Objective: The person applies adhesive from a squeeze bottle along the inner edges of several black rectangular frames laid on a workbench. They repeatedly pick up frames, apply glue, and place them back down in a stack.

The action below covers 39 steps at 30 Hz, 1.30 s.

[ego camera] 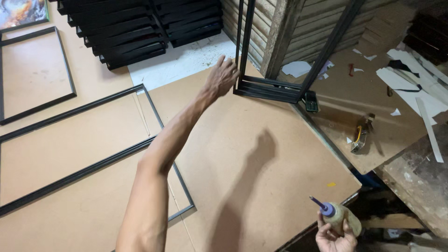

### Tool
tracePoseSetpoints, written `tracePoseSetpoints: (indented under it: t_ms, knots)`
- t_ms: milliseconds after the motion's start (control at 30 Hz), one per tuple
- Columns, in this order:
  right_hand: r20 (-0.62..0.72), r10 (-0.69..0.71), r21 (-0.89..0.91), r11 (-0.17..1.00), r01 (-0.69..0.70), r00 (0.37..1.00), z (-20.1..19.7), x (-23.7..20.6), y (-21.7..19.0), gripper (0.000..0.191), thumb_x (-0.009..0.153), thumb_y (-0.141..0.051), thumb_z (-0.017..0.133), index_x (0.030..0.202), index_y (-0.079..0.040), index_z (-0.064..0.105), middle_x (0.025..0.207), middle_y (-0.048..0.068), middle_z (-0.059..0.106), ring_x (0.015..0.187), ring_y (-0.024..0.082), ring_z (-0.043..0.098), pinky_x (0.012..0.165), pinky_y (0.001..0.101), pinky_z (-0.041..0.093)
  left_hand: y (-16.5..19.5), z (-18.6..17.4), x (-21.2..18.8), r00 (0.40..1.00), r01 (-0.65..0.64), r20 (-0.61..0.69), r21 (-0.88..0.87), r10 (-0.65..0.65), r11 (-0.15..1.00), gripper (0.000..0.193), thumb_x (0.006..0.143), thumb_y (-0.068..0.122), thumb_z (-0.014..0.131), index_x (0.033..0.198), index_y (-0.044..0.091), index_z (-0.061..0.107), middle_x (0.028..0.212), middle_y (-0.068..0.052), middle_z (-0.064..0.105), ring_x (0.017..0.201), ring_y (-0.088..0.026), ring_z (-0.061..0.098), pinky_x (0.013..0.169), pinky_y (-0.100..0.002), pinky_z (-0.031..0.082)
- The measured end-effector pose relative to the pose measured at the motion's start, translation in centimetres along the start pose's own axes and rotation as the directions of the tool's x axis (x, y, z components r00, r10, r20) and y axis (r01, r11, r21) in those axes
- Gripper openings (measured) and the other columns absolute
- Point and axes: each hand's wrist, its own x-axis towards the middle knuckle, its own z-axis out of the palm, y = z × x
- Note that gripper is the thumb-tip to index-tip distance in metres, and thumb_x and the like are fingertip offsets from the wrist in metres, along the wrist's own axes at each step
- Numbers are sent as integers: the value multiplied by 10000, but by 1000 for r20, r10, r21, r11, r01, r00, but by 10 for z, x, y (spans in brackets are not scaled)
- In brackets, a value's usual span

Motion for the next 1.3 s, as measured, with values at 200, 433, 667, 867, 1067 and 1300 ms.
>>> tracePoseSetpoints:
  t_ms: [200,433,667,867,1067,1300]
  knots:
    - [81,1,63,998,-6,997,-17,14,-16,672,811,-267,871,1457,-216,693,1415,112,683,1258,448,619,705,278,697,-40,20,92,984,-136,-43,435,171,890,284,947,354,669,1154,170,733,1146,-60,606,1213,-275,523,1101,-505,389]
    - [87,-17,60,998,12,996,-16,9,-8,685,754,-198,869,1417,-181,699,1403,110,680,1249,436,625,693,302,690,-54,37,99,963,-141,-63,709,262,691,300,882,354,674,1127,208,769,1219,18,563,1272,-213,490,1146,-452,348]
    - [97,-18,17,1000,17,995,35,-21,-15,626,740,-211,851,1346,-156,704,1369,88,689,1233,436,640,698,301,671,-66,-47,32,866,-435,76,604,495,668,187,968,411,621,907,268,725,979,94,684,1058,-151,631,1135,-445,383]
    - [211,93,-47,995,-85,973,51,-53,-34,579,776,-192,803,1338,-116,683,1371,85,707,1261,401,692,783,307,648,-35,-159,-168,820,-571,271,449,504,687,331,1000,408,645,751,189,641,633,153,583,649,-80,579,682,-280,437]
    - [309,117,-221,974,-49,944,69,-52,-26,463,815,-175,801,1255,-141,661,1229,24,679,1209,343,719,821,287,645,56,-272,-398,975,-213,82,55,209,975,286,989,254,534,741,117,569,526,50,521,453,-100,485,430,-288,349]
    - [320,121,-394,919,16,940,112,-81,17,645,767,-258,853,1366,-97,676,1242,57,710,1090,278,726,809,295,681,230,-359,-583,916,399,161,-289,-367,870,492,1007,540,523,935,78,678,592,-42,587,463,-130,528,420,-283,420]
